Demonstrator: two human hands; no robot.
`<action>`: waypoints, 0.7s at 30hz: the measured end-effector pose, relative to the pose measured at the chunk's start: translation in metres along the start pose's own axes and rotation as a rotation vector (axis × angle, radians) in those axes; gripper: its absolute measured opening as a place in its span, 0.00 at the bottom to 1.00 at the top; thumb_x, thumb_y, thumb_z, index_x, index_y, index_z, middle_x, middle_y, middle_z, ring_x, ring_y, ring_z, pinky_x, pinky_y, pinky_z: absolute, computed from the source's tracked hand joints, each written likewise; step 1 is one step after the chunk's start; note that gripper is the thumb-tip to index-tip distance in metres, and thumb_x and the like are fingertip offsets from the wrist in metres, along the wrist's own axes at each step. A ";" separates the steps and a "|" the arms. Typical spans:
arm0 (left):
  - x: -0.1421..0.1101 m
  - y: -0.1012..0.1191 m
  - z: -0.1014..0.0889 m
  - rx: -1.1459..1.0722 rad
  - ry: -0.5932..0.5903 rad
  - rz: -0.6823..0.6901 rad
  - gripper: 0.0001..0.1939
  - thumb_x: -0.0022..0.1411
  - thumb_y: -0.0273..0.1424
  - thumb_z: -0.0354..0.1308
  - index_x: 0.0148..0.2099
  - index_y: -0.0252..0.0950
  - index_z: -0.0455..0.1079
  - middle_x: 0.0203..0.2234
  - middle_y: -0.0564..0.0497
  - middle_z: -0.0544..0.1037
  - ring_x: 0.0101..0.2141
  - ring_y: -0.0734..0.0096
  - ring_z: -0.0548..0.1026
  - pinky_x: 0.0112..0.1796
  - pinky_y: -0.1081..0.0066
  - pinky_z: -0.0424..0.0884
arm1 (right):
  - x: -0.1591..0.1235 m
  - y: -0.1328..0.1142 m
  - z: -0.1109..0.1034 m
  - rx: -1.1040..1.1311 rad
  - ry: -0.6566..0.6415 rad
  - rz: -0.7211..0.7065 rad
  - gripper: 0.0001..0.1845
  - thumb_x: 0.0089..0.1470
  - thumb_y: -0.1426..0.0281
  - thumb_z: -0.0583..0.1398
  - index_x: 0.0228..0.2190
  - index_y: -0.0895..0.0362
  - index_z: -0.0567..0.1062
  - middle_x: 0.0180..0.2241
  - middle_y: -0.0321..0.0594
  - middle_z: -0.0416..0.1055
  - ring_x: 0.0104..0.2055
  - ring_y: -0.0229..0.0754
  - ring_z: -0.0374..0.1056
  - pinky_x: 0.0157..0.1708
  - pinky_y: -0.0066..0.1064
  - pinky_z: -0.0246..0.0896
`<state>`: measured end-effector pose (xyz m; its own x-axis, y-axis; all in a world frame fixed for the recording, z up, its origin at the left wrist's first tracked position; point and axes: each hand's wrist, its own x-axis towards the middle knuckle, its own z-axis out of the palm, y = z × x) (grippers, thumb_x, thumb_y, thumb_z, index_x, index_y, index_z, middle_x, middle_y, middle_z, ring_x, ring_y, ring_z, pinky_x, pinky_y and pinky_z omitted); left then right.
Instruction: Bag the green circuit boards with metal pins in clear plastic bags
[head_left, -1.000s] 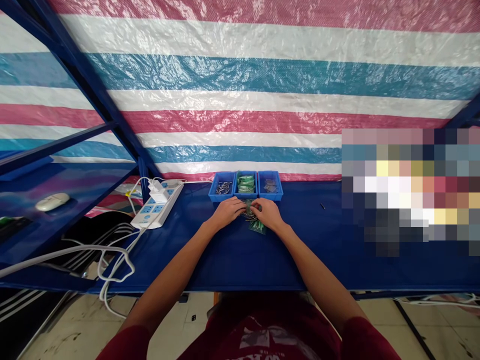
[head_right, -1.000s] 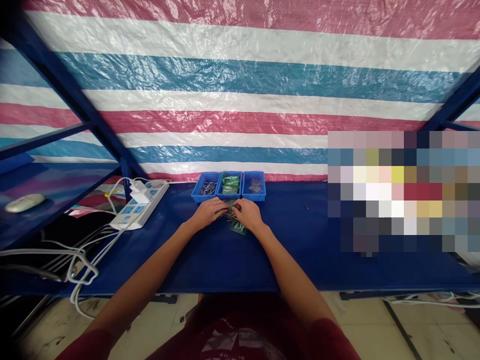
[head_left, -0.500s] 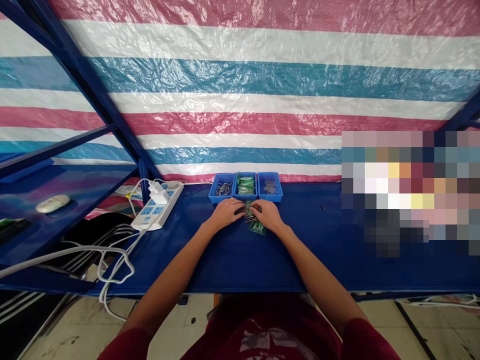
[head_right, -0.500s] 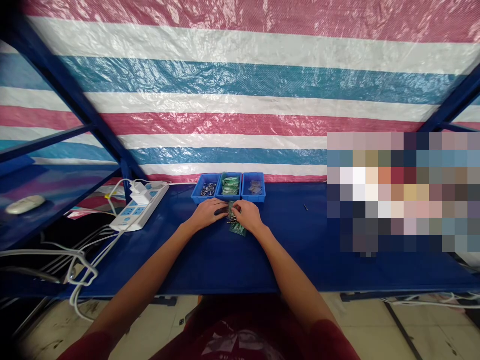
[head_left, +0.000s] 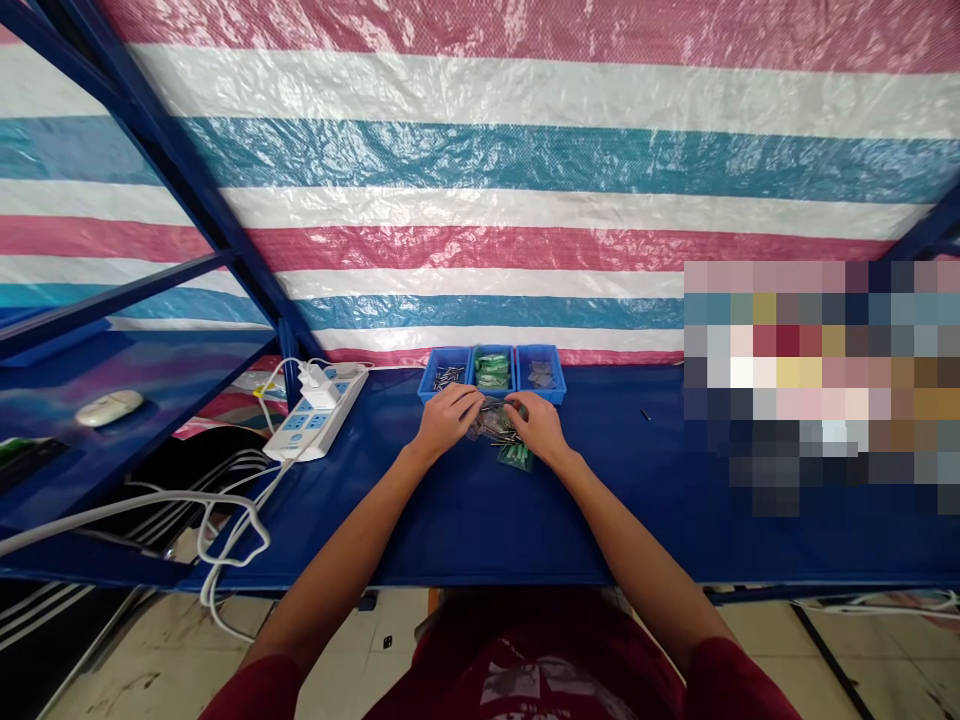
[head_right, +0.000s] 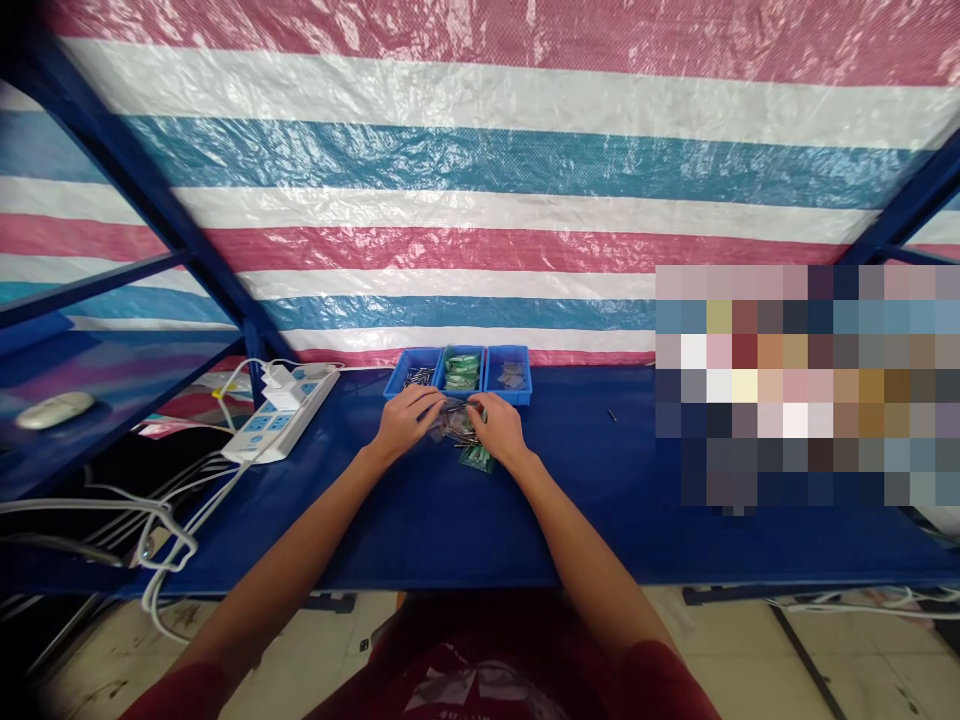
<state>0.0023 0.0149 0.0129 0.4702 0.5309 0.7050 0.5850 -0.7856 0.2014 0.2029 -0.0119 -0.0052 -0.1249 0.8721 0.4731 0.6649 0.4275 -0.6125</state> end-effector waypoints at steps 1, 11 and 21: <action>0.000 0.002 -0.001 -0.027 0.048 -0.028 0.12 0.67 0.33 0.50 0.40 0.35 0.75 0.36 0.44 0.79 0.39 0.65 0.76 0.45 0.65 0.69 | 0.000 0.000 0.000 0.033 0.023 -0.009 0.12 0.59 0.65 0.55 0.41 0.56 0.75 0.32 0.40 0.72 0.25 0.37 0.63 0.31 0.30 0.58; 0.003 0.025 0.007 -0.614 0.009 -0.515 0.17 0.61 0.43 0.56 0.39 0.33 0.73 0.28 0.49 0.78 0.23 0.72 0.73 0.26 0.72 0.70 | -0.001 -0.014 -0.005 0.253 0.062 -0.124 0.17 0.61 0.60 0.52 0.28 0.56 0.73 0.26 0.39 0.69 0.26 0.38 0.62 0.29 0.29 0.58; 0.009 0.022 -0.004 -0.840 -0.165 -0.656 0.16 0.52 0.40 0.63 0.24 0.32 0.70 0.15 0.53 0.71 0.18 0.76 0.66 0.21 0.75 0.62 | -0.002 -0.014 -0.006 0.370 0.085 -0.104 0.18 0.63 0.61 0.49 0.44 0.55 0.72 0.33 0.40 0.70 0.25 0.36 0.62 0.28 0.29 0.61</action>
<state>0.0172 0.0009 0.0266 0.3500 0.9149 0.2014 0.1447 -0.2652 0.9533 0.1983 -0.0211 0.0057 -0.1058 0.8032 0.5863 0.3398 0.5833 -0.7378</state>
